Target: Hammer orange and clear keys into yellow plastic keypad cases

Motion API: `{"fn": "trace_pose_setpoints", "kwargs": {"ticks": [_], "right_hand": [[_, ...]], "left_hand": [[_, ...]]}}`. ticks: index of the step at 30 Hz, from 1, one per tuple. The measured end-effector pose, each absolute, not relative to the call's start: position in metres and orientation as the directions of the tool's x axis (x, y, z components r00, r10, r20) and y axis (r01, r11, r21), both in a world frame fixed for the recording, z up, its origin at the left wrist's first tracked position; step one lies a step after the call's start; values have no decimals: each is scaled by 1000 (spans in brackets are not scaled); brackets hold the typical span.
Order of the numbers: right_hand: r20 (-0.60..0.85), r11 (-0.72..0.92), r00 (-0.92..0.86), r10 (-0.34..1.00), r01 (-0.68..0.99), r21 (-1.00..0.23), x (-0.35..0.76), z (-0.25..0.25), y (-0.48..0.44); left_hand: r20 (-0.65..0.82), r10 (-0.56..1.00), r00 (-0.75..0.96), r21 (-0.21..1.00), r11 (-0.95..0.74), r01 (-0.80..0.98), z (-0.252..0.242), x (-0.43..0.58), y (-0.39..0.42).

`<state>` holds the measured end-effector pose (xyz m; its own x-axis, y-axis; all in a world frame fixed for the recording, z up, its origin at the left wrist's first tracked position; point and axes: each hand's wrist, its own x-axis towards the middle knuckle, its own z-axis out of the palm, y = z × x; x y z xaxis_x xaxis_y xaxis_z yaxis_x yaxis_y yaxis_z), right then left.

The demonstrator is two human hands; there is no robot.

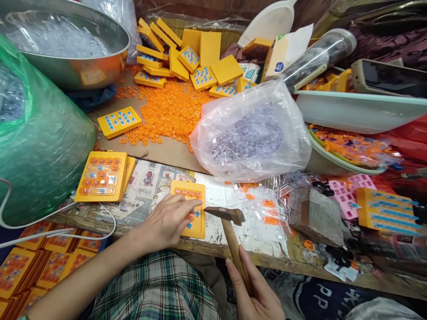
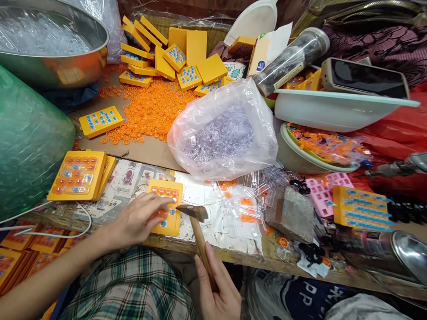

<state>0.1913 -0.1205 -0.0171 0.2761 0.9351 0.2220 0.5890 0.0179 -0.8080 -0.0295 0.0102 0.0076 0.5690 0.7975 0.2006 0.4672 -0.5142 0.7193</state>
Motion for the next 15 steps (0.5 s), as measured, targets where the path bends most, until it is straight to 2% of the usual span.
{"fn": "trace_pose_setpoints", "kwargs": {"ticks": [3,6,8,10,13,15], "right_hand": [[269,152,86,959,645,-749,193,-10,-122],[208,195,-60,976,662,-723,193,0,-119],[174,189,-90,981,670,-718,193,6,-118],[200,198,-75,977,666,-719,193,11,-119],[252,211,-39,967,676,-706,192,12,-120],[212,195,-62,975,694,-693,193,11,-119]], "left_hand": [[219,798,561,675,-539,504,-3,-29,-3],[302,821,485,695,-538,477,-13,-26,-5],[338,843,417,731,-515,448,-17,-24,-6],[344,864,368,759,-487,432,-19,-22,-6],[321,888,330,784,-444,433,-21,-19,-8],[295,904,311,805,-410,428,-22,-18,-11]]}}
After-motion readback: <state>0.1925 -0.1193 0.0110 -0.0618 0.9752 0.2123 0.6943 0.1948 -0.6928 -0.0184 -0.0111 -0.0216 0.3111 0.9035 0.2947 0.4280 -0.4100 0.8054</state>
